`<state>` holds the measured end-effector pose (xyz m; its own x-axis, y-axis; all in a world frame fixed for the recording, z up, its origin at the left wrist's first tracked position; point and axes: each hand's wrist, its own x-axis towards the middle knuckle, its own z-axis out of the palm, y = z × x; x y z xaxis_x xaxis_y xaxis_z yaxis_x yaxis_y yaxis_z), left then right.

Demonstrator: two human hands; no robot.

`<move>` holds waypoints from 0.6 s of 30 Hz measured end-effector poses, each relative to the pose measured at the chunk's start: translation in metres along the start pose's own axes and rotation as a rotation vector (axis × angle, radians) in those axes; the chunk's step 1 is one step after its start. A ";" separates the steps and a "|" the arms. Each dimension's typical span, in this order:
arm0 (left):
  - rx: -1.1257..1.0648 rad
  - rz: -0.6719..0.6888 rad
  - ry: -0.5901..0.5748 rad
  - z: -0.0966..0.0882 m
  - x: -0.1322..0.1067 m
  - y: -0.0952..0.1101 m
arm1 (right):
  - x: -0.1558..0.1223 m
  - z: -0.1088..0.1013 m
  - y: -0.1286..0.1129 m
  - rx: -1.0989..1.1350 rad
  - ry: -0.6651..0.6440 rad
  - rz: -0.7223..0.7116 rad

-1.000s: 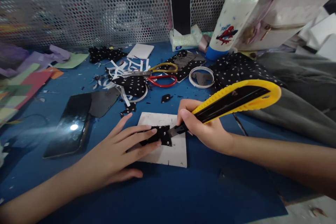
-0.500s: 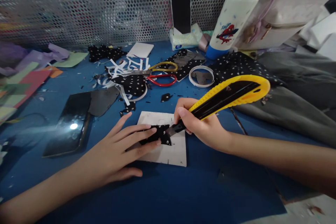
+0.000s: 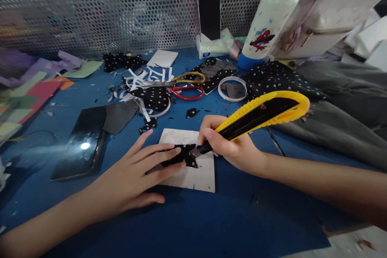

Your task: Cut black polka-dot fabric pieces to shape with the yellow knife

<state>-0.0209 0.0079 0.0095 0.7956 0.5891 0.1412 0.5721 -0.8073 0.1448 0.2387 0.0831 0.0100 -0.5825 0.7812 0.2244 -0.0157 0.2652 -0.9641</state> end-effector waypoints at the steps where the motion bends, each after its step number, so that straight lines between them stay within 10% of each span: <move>1: -0.002 -0.002 -0.001 0.000 0.000 0.000 | 0.000 0.000 0.000 -0.001 -0.002 0.003; 18: 0.086 -0.058 0.085 -0.001 0.003 0.017 | -0.009 -0.003 -0.001 -0.028 0.065 -0.060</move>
<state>-0.0089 -0.0042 0.0133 0.7432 0.6324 0.2185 0.6341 -0.7699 0.0713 0.2458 0.0775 0.0095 -0.5269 0.7984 0.2916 -0.0257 0.3280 -0.9443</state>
